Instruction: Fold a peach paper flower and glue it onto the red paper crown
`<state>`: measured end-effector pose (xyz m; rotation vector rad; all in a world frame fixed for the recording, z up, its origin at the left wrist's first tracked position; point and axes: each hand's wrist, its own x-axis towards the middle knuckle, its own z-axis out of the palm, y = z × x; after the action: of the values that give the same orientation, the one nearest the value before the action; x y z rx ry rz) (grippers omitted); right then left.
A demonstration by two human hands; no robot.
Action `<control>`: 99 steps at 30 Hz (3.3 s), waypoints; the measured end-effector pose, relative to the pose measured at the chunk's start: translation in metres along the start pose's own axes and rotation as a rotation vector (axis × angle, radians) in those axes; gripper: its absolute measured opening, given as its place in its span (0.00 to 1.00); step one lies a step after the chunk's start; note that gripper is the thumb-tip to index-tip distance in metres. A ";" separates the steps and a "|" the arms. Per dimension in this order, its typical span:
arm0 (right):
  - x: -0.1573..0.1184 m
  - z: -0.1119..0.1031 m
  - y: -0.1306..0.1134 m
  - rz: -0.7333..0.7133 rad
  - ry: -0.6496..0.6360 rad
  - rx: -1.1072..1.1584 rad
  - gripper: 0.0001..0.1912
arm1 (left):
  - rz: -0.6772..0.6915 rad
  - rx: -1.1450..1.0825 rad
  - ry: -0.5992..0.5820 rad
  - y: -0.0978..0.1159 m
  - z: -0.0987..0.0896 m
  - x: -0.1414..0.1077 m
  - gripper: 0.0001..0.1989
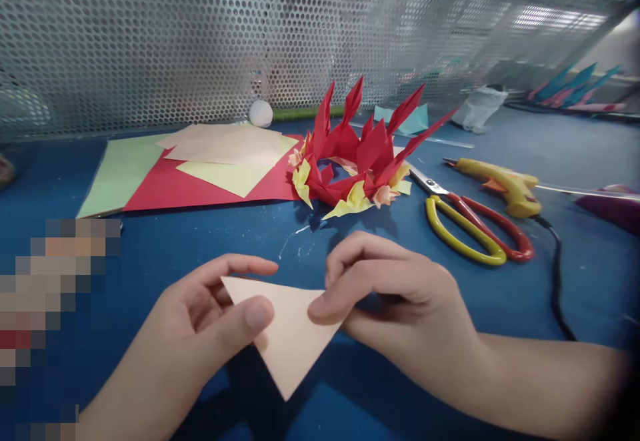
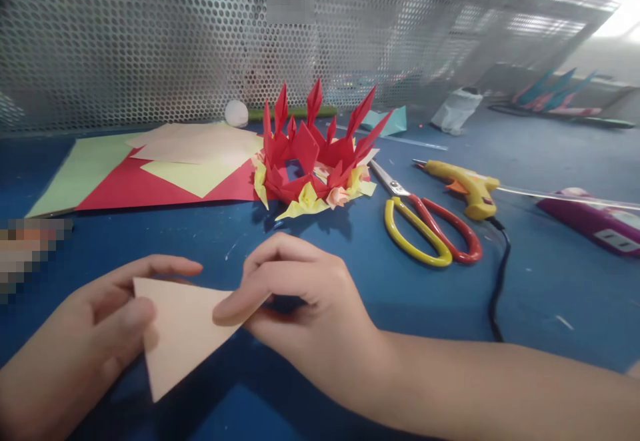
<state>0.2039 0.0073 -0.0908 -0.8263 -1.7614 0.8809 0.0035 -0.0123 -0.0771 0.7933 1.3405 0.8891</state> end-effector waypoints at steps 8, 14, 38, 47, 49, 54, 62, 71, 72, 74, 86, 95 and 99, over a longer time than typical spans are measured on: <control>-0.003 0.003 0.001 0.015 -0.066 0.003 0.18 | 0.041 -0.008 -0.117 -0.005 -0.012 0.015 0.20; -0.004 0.006 0.002 0.233 -0.135 0.223 0.23 | 0.004 -0.011 0.096 0.000 0.001 0.002 0.15; -0.007 0.007 -0.002 -0.031 0.016 0.018 0.12 | 0.090 0.004 -0.140 -0.002 -0.004 0.007 0.06; -0.003 -0.004 0.005 -0.236 -0.148 -0.125 0.07 | -0.018 -0.031 -0.129 -0.005 -0.011 0.012 0.05; -0.003 -0.003 0.009 -0.219 -0.193 -0.106 0.07 | -0.029 -0.013 -0.145 -0.002 -0.009 0.011 0.06; -0.003 -0.001 0.014 -0.204 -0.253 -0.082 0.08 | -0.018 0.101 -0.058 0.007 0.000 0.004 0.03; 0.001 -0.004 0.015 -0.126 -0.362 0.057 0.08 | -0.032 0.128 -0.019 0.008 0.001 0.002 0.04; -0.002 0.003 0.006 0.277 -0.272 0.216 0.20 | 0.003 0.031 -0.059 0.003 0.001 0.000 0.07; -0.001 0.004 0.005 0.361 -0.265 0.270 0.21 | 0.000 0.020 -0.073 0.003 0.001 0.000 0.07; -0.001 0.006 0.003 0.460 -0.249 0.343 0.21 | 0.003 -0.001 -0.093 0.000 -0.001 0.001 0.08; -0.001 0.008 -0.001 0.463 -0.191 0.310 0.16 | 0.047 0.152 -0.051 0.003 0.000 -0.001 0.05; 0.001 0.010 -0.002 0.376 -0.188 0.203 0.09 | 0.110 0.071 -0.126 0.000 -0.001 0.003 0.05; 0.000 0.010 -0.002 0.388 -0.120 0.141 0.05 | 0.180 0.193 -0.185 -0.002 -0.007 0.005 0.05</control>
<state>0.1944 0.0040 -0.0916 -1.0588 -1.6432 1.3178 -0.0035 -0.0087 -0.0815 1.1334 1.2168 0.8113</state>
